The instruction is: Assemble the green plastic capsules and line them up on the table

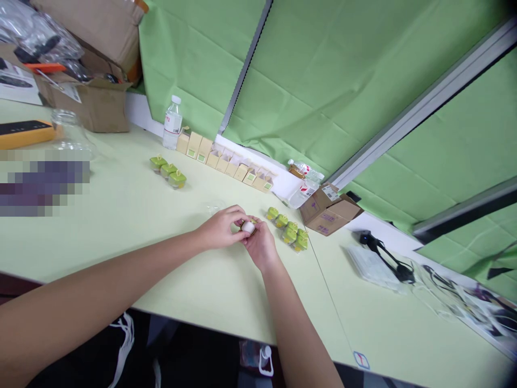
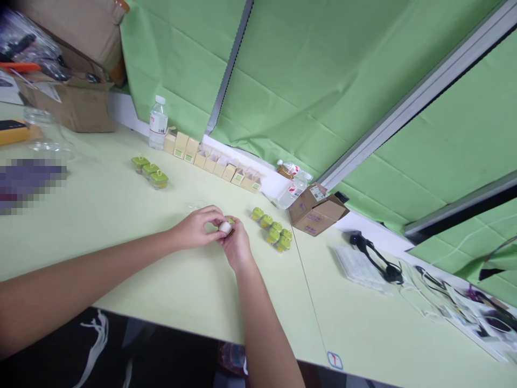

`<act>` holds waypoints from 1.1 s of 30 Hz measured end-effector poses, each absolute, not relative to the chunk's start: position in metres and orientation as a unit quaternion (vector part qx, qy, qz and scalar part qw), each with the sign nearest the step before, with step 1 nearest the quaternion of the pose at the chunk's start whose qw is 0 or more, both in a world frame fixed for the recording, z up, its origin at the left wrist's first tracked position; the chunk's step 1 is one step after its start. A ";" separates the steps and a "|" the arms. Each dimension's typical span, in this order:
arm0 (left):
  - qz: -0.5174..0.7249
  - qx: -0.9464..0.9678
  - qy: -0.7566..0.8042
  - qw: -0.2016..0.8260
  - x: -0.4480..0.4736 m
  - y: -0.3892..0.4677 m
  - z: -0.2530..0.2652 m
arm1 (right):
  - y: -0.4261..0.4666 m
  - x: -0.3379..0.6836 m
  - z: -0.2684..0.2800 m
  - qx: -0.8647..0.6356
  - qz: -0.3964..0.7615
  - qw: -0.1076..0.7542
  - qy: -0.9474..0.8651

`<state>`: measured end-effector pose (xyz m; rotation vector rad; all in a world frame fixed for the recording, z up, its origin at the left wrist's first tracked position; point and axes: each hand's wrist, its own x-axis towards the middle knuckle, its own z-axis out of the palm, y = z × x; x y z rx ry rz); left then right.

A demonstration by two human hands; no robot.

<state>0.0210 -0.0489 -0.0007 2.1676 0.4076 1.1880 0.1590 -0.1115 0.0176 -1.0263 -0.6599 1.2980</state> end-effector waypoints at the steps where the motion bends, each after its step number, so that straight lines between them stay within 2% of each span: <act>1: 0.452 0.821 0.154 0.313 0.021 -0.049 -0.001 | -0.112 0.159 0.017 -0.447 0.565 0.630 -0.291; 12: 0.458 0.819 0.145 0.313 0.020 -0.051 0.003 | -0.111 0.161 0.020 -0.420 0.587 0.634 -0.277; 33: 0.444 0.781 0.141 0.416 0.019 -0.043 -0.004 | -0.114 0.167 0.020 -0.415 0.609 0.618 -0.274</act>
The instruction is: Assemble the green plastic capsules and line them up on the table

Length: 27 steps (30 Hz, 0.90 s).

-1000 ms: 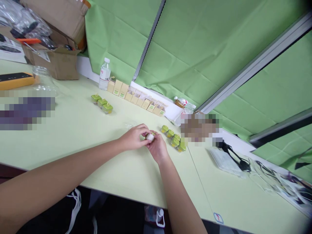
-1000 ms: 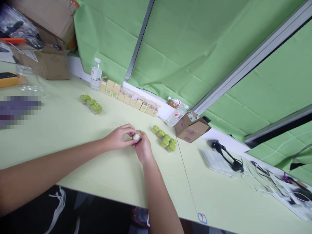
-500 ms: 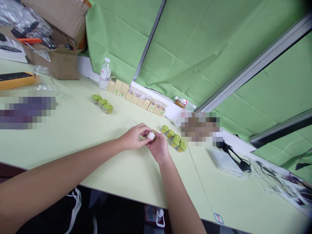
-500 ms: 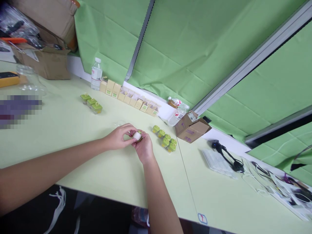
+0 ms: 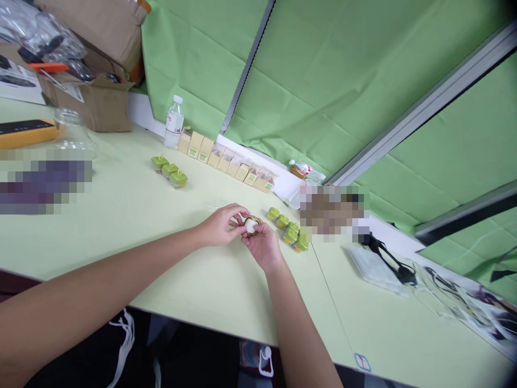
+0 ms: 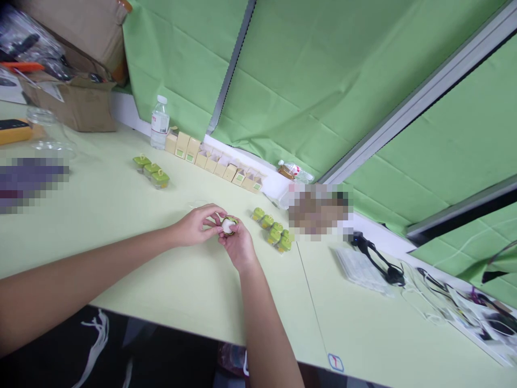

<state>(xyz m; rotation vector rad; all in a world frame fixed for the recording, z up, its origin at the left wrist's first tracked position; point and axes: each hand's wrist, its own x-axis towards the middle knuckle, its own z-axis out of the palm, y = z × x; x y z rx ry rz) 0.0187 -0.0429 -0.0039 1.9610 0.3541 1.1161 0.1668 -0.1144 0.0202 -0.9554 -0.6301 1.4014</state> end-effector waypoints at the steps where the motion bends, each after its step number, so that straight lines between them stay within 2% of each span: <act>1: 0.444 0.782 0.141 0.415 0.019 -0.042 -0.005 | -0.115 0.167 0.020 -0.414 0.609 0.617 -0.275; 13: 0.443 0.787 0.154 0.401 0.019 -0.040 -0.008 | -0.114 0.164 0.019 -0.420 0.611 0.611 -0.276; 22: 0.429 0.789 0.148 0.414 0.017 -0.047 -0.003 | -0.115 0.161 0.020 -0.456 0.559 0.617 -0.315; 27: 0.420 0.807 0.144 0.388 0.017 -0.050 -0.002 | -0.117 0.158 0.018 -0.508 0.515 0.606 -0.332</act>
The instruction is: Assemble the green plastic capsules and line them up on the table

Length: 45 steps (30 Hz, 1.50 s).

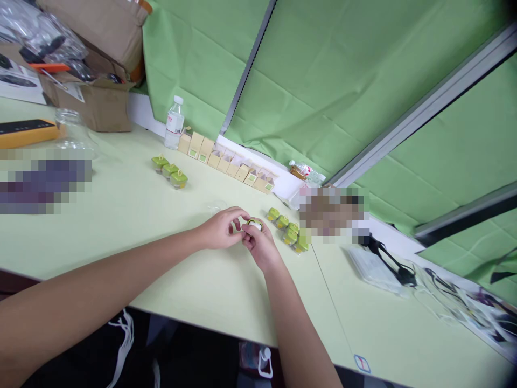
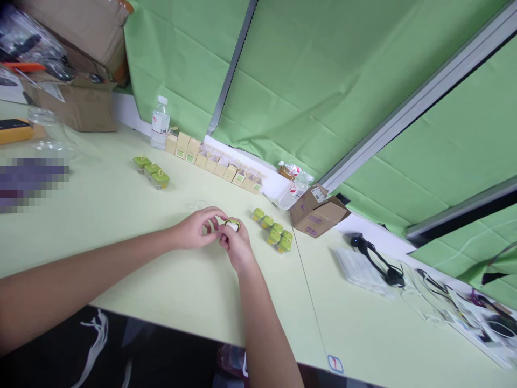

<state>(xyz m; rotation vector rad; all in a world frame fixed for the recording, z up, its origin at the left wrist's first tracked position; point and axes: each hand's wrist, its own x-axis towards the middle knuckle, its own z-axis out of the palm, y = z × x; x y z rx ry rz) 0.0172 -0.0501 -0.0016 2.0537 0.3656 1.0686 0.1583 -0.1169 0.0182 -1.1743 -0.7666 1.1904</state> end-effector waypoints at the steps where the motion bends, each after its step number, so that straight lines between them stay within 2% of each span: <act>1: 0.419 0.812 0.143 0.381 0.017 -0.051 -0.001 | -0.117 0.158 0.018 -0.511 0.509 0.606 -0.335; 5: 0.420 0.827 0.146 0.344 0.015 -0.047 0.002 | -0.117 0.158 0.022 -0.491 0.522 0.616 -0.327; 9: 0.493 0.806 0.220 0.244 0.008 -0.028 0.003 | -0.114 0.165 0.026 -0.466 0.568 0.623 -0.268; 13: 0.488 0.782 0.337 0.190 -0.001 -0.001 -0.005 | -0.110 0.174 0.022 -0.507 0.512 0.644 -0.257; 19: 0.317 0.817 0.397 0.274 -0.008 0.017 -0.023 | -0.108 0.178 0.015 -0.548 0.449 0.653 -0.267; 23: 0.317 0.832 0.345 0.297 -0.007 0.010 -0.023 | -0.108 0.178 0.013 -0.559 0.401 0.658 -0.306; 26: 0.323 0.848 0.287 0.308 -0.003 -0.003 -0.019 | -0.109 0.176 0.010 -0.579 0.316 0.649 -0.380; 31: 0.326 0.874 0.239 0.268 0.008 -0.030 -0.011 | -0.112 0.171 0.007 -0.619 0.084 0.557 -0.547; 34: 0.345 0.877 0.227 0.247 0.012 -0.040 -0.005 | -0.115 0.165 0.007 -0.613 0.008 0.481 -0.627; 38: 0.386 0.864 0.212 0.244 0.012 -0.043 0.001 | -0.117 0.158 0.006 -0.593 0.015 0.452 -0.666; 45: 0.373 0.869 0.224 0.236 0.013 -0.041 -0.003 | -0.118 0.157 0.007 -0.587 0.063 0.479 -0.650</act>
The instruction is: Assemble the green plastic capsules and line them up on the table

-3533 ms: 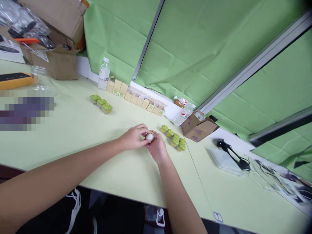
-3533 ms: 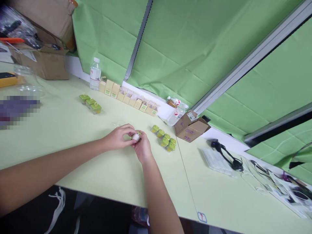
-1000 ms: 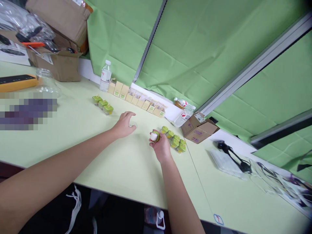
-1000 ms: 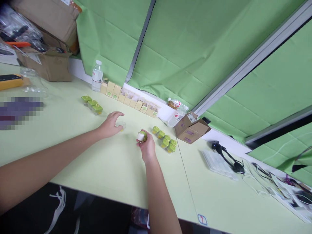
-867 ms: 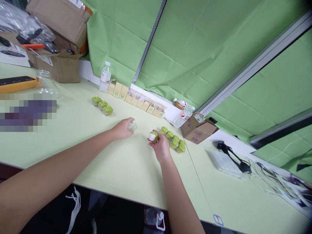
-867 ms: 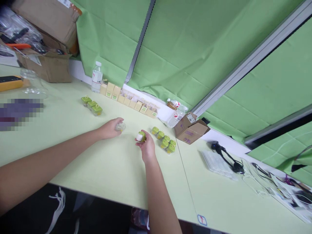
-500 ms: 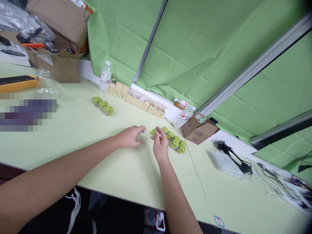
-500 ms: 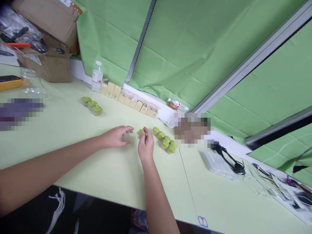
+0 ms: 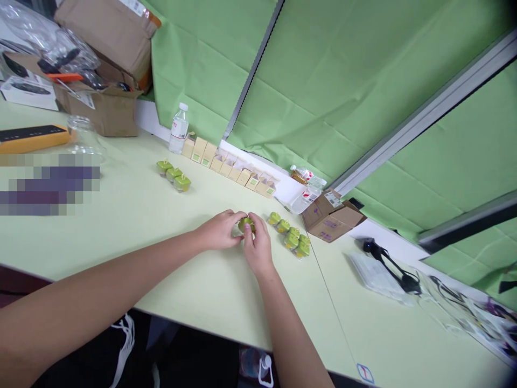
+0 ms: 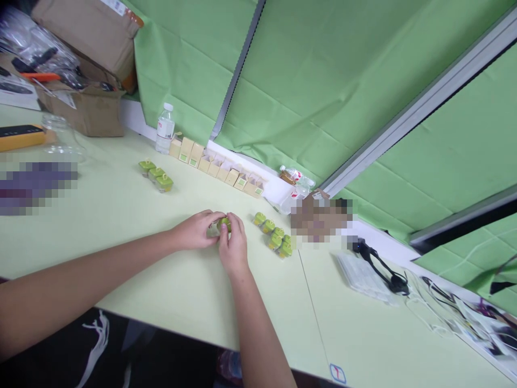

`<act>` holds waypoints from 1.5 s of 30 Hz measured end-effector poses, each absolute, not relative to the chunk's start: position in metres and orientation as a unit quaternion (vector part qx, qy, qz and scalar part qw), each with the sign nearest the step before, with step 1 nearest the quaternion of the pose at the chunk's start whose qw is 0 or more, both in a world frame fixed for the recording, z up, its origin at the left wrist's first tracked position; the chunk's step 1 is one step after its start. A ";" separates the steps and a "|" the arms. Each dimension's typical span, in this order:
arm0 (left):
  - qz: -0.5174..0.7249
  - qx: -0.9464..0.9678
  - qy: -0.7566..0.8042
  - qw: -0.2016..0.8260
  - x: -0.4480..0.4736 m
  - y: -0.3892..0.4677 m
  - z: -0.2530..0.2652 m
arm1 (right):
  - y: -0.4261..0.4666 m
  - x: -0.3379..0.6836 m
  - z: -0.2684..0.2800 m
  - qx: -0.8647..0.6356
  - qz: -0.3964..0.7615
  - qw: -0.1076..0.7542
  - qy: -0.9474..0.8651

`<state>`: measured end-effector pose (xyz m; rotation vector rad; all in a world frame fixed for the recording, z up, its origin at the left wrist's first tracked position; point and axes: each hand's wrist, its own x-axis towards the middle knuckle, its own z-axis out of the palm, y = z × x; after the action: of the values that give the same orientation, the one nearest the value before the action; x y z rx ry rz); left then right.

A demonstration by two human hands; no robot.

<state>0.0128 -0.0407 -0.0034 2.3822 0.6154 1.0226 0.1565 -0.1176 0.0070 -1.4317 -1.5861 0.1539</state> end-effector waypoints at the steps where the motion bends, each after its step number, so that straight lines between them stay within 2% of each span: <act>1: 0.371 0.869 0.227 0.235 0.013 -0.041 -0.004 | -0.117 0.157 0.007 -0.588 0.063 0.484 -0.645; 15: 0.365 0.872 0.215 0.246 0.014 -0.042 -0.006 | -0.116 0.156 0.006 -0.600 0.095 0.518 -0.602; 24: 0.402 0.863 0.188 0.240 0.015 -0.044 -0.004 | -0.113 0.158 0.004 -0.623 0.157 0.487 -0.592; 30: 0.424 0.838 0.240 0.245 0.013 -0.034 -0.003 | -0.114 0.159 0.008 -0.606 0.161 0.529 -0.571; 34: 0.431 0.815 0.311 0.230 0.000 -0.012 -0.002 | -0.114 0.162 0.008 -0.636 0.150 0.518 -0.552; 40: 0.366 0.793 0.467 0.138 -0.025 0.026 -0.008 | -0.115 0.165 0.008 -0.647 0.147 0.516 -0.542; 45: 0.331 0.786 0.515 0.085 -0.035 0.037 -0.008 | -0.115 0.164 0.008 -0.640 0.152 0.522 -0.544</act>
<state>-0.0355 0.0371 -0.0081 2.3443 1.5372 0.9868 0.1645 -0.1154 0.0077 -1.5322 -1.3026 0.3644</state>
